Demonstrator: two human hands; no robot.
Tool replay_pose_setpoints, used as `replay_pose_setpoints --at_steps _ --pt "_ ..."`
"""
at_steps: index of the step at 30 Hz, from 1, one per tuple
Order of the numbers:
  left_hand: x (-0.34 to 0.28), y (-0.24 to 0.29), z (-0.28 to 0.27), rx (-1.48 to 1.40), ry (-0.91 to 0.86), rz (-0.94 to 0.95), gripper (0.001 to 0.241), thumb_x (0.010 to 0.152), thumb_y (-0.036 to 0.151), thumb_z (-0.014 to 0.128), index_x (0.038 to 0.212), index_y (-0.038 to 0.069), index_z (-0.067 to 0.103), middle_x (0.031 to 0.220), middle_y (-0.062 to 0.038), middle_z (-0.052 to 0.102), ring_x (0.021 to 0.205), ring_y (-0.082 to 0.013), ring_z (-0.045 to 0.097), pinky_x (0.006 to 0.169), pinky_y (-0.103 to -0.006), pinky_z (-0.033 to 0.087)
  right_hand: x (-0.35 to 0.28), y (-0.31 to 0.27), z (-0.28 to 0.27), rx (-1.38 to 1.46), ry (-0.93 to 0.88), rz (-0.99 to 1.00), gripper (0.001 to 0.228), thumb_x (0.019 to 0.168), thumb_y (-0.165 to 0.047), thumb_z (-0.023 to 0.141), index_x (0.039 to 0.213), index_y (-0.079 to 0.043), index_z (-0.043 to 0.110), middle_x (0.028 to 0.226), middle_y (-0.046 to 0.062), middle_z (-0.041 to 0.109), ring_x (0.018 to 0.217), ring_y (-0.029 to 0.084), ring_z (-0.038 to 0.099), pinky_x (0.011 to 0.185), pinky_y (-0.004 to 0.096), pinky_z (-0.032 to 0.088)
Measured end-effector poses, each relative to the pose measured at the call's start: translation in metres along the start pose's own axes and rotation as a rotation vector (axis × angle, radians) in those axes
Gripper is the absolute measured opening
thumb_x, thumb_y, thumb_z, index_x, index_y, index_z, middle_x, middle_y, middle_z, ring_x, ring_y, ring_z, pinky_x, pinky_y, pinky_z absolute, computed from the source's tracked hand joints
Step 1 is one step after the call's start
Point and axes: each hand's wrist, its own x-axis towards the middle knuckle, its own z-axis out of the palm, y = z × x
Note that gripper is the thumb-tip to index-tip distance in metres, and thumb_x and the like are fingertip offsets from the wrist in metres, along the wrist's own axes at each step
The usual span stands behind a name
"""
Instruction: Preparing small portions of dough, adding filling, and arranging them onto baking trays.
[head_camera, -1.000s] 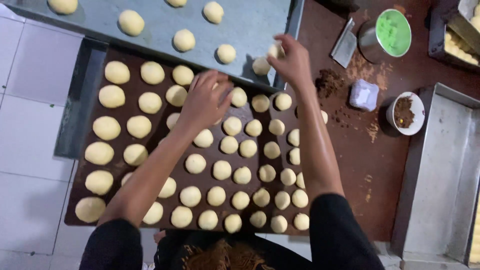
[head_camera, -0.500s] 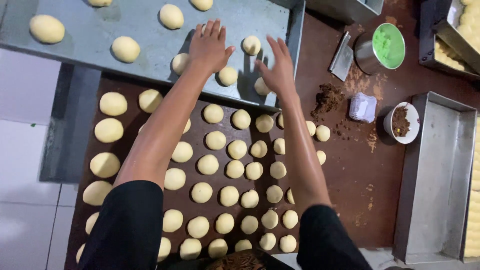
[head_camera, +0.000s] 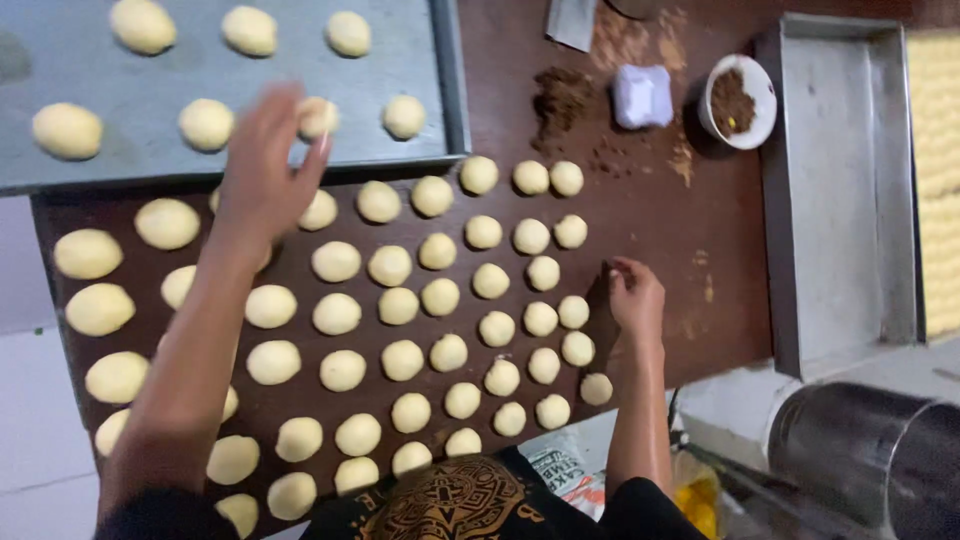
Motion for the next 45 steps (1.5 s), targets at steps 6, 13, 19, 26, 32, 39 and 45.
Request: replay_pose_setpoints --at_steps 6,13,19,26,32,39,45 --pt "-0.15 0.134 0.004 -0.235 -0.173 -0.116 0.024 0.101 0.018 0.064 0.12 0.005 0.071 0.138 -0.012 0.066 0.139 -0.0336 0.056 0.117 -0.0478 0.042 -0.033 0.016 -0.016 0.108 -0.142 -0.073 0.024 0.097 -0.012 0.069 0.119 -0.005 0.075 0.11 0.013 0.075 0.096 0.023 0.075 0.085 0.035 0.058" --pt "-0.24 0.207 0.055 -0.14 -0.209 -0.291 0.029 0.1 0.025 0.06 0.121 0.009 0.074 0.142 -0.008 0.063 0.143 -0.0283 0.046 0.12 -0.0498 0.035 -0.058 -0.041 -0.013 -0.075 -0.506 -0.243 0.054 0.086 -0.007 0.07 0.139 -0.015 0.064 0.121 0.018 0.067 0.099 0.031 0.073 0.092 0.04 0.062" --pt "-0.233 0.245 0.055 -0.244 -0.09 -0.352 0.026 0.098 0.023 0.063 0.116 0.009 0.075 0.135 -0.006 0.067 0.14 -0.0292 0.051 0.113 -0.0455 0.041 -0.079 -0.043 -0.01 -0.303 -0.291 -0.407 0.063 0.074 -0.013 0.087 0.133 -0.009 0.064 0.125 0.024 0.059 0.113 0.043 0.061 0.098 0.056 0.05" --pt "-0.247 0.233 0.046 -0.162 -0.031 -0.352 0.024 0.097 0.022 0.064 0.114 0.009 0.075 0.133 -0.005 0.068 0.136 -0.0293 0.052 0.112 -0.046 0.042 -0.031 0.02 0.003 -0.146 -0.356 -0.28 0.049 0.084 -0.011 0.083 0.131 -0.013 0.07 0.084 0.017 0.076 0.09 0.028 0.075 0.108 0.047 0.052" --pt "-0.271 0.203 0.005 -0.137 0.096 -0.388 0.021 0.097 0.018 0.064 0.111 0.008 0.074 0.128 -0.008 0.069 0.134 -0.031 0.056 0.112 -0.0474 0.043 -0.002 -0.081 -0.045 0.286 -0.361 0.134 0.047 0.081 -0.004 0.076 0.127 -0.011 0.072 0.112 0.01 0.077 0.096 0.025 0.074 0.084 0.045 0.063" --pt "-0.334 0.116 -0.062 0.2 0.516 -0.619 0.017 0.107 0.014 0.06 0.117 0.006 0.071 0.128 -0.011 0.07 0.135 -0.0313 0.059 0.123 -0.0482 0.041 0.099 -0.265 0.057 0.26 -0.355 -0.511 0.046 0.082 -0.01 0.085 0.126 -0.009 0.07 0.114 0.009 0.075 0.1 0.019 0.073 0.086 0.035 0.062" --pt "-0.404 0.062 -0.104 0.445 0.67 -0.792 0.018 0.119 0.011 0.052 0.119 0.0 0.065 0.129 -0.015 0.066 0.132 -0.032 0.056 0.12 -0.0437 0.044 0.234 -0.391 0.226 0.154 -0.243 -0.782 0.051 0.079 -0.023 0.092 0.122 -0.006 0.071 0.11 0.015 0.076 0.093 0.023 0.076 0.078 0.039 0.062"
